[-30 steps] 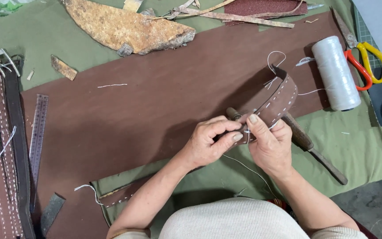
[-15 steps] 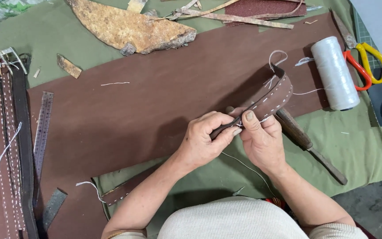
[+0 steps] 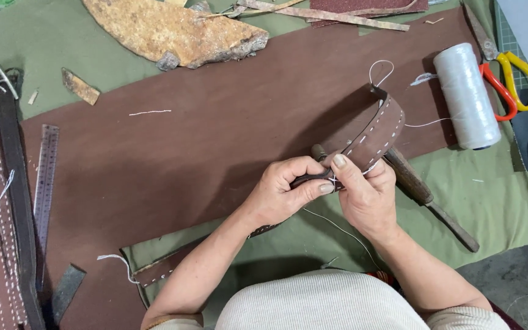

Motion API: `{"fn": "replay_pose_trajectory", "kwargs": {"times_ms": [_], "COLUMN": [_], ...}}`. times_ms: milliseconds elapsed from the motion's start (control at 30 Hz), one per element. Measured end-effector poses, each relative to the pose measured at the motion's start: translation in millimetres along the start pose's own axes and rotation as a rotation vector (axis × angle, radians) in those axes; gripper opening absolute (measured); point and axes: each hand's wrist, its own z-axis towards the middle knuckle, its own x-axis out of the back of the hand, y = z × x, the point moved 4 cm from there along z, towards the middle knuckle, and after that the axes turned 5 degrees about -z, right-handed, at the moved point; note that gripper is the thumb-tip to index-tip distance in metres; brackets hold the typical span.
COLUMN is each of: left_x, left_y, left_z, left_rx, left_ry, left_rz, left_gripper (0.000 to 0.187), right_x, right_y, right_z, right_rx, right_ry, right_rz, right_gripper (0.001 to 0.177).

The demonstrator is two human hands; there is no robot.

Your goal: Hand-stitching a brown leather strap using a needle and white thread on a workshop table.

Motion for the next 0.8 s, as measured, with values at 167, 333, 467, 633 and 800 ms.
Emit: {"fn": "replay_pose_trajectory", "kwargs": {"times_ms": [167, 333, 467, 633, 800], "left_x": [0.9, 0.3, 1.1, -1.1, 5.7], "left_y": [-2.6, -3.6, -1.2, 16.4, 29.9], "left_z": [6.9, 6.8, 6.7, 8.7, 16.7], "left_rx": [-0.081, -0.154, -0.211, -0.062, -0.085], "left_ry": [-0.009, -0.006, 0.022, 0.05, 0.036], "left_rz": [0.025, 0.067, 0.109, -0.069, 0.097], "left_gripper": [0.01, 0.008, 0.01, 0.012, 0.012], "right_x": [2.2, 2.3, 5.9, -9.7, -30.9], "right_y": [1.6, 5.2, 7.3, -7.0, -34.0], "right_z": [2.3, 2.0, 3.3, 6.3, 1.1], "right_rx": [0.037, 0.065, 0.074, 0.037, 0.048], "right_ry": [0.018, 0.047, 0.053, 0.02, 0.022], "right_rz": [0.0, 0.006, -0.011, 0.036, 0.057], "right_gripper": [0.015, 0.018, 0.021, 0.02, 0.023]}}
